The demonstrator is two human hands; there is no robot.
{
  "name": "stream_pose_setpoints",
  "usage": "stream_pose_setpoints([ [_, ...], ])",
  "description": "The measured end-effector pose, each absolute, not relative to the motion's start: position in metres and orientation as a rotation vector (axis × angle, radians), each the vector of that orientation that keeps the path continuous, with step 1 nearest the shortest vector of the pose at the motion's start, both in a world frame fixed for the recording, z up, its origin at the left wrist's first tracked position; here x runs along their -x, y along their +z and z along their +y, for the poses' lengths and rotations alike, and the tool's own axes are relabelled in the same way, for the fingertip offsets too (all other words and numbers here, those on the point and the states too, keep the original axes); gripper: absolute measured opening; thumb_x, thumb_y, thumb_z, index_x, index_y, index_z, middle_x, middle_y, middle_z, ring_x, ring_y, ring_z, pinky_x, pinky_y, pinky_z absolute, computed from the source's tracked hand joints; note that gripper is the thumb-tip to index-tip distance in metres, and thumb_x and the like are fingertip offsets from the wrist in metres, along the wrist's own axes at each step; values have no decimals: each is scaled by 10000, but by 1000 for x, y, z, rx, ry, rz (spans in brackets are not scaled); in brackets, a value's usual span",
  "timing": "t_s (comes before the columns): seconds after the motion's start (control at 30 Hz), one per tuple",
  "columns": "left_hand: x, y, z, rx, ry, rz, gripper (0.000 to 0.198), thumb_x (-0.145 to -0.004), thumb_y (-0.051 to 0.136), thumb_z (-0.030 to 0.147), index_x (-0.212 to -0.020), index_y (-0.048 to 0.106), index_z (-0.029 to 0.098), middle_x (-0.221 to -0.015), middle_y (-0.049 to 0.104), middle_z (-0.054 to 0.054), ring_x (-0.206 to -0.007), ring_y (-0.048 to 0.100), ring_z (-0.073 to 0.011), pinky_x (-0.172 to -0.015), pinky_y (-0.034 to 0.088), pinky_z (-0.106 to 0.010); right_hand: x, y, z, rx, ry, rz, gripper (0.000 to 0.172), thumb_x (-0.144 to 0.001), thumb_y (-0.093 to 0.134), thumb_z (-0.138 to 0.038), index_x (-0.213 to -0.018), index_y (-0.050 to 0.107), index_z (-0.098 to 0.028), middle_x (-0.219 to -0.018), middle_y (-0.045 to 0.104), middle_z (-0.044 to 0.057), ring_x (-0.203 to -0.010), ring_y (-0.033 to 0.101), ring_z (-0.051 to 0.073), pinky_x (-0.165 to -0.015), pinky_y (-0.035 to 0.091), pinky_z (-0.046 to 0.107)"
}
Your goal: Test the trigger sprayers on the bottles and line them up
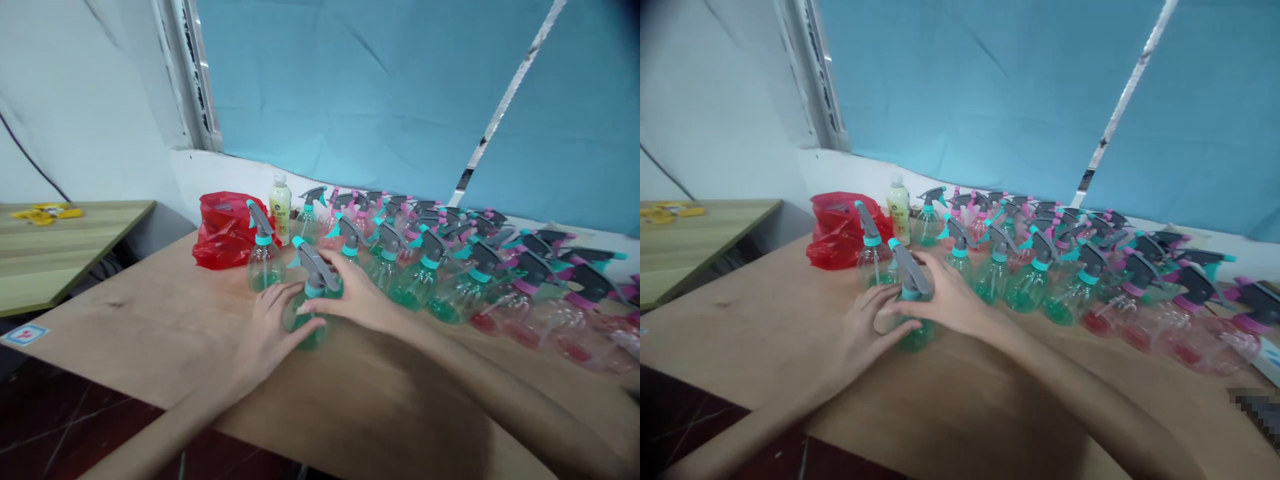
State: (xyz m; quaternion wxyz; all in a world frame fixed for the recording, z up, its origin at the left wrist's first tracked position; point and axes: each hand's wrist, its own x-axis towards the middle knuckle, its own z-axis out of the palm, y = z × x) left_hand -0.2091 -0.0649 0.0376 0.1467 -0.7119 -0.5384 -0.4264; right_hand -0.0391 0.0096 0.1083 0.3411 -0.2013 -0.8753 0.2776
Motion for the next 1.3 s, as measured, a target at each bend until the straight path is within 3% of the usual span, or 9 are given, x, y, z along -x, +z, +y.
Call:
stream_pose_setpoints([
  [0.1,222,44,-53,1937,-1117,-1516,439,-876,552,537,-1148,551,192,-1076,632,-96,-1021,558,-290,-923,372,-474,30,122,17,573,586,-2253,667,-706,696,-505,-1261,444,-233,-1296,527,97,-1174,501,261,-956,415,436],
  [0.27,231,53,-36,1811,-969,-1597,441,-851,587,543,-1132,597,203,-1117,608,-113,-1024,528,-315,-850,366,-456,29,144,40,636,89,-2076,407,-841,568,-417,-1163,506,-177,-1165,591,124,-1084,547,251,-915,425,400],
  [0.43,229,56,-22,1817,-872,-1617,460,-869,565,538,-1170,585,190,-1052,612,-110,-969,539,-303,-777,368,-415,48,145,65,925,-423,-2125,459,-835,546,-337,-1185,504,-42,-1114,615,207,-1045,556,329,-891,381,429],
  [0.53,230,59,-13,1825,-863,-1623,468,-882,545,537,-1196,573,192,-1039,616,-102,-952,545,-296,-775,359,-413,59,142,72,1067,-562,-2172,497,-846,518,-325,-1230,464,-15,-970,664,204,-902,610,325,-822,370,418],
  [0.7,234,62,0,1814,-796,-1622,510,-889,542,526,-1229,548,146,-991,649,-113,-933,548,-307,-773,342,-421,66,142,76,1198,-627,-2303,373,-902,425,-272,-1136,528,-1,-722,688,157,-694,647,288,-788,354,401],
  [0.83,235,61,4,1801,-764,-1615,599,-892,535,529,-1316,461,112,-1011,654,-135,-962,546,-324,-791,336,-436,65,142,80,1218,-570,-2385,364,-928,383,-274,-1096,544,5,-717,691,175,-696,655,290,-777,359,394],
  [1.07,232,63,-7,1796,-843,-1592,597,-895,518,539,-1356,420,172,-1128,610,-144,-1040,517,-327,-856,333,-453,58,141,82,1172,-541,-2403,414,-928,407,-285,-1182,504,28,-747,697,177,-754,659,294,-848,347,403],
  [1.17,231,63,-19,1803,-898,-1558,528,-920,513,483,-1357,426,199,-1129,595,-144,-1037,520,-327,-856,352,-466,55,140,80,1139,-526,-2415,425,-932,407,-287,-1216,494,17,-760,704,166,-748,663,285,-860,349,404],
  [1.3,230,56,-37,2022,-1064,-1447,300,-970,458,305,-1251,530,228,-1082,584,-101,-959,549,-267,-797,438,-435,50,137,72,1103,-510,-2417,445,-941,390,-278,-1265,469,17,-755,704,161,-740,662,278,-863,354,414],
])
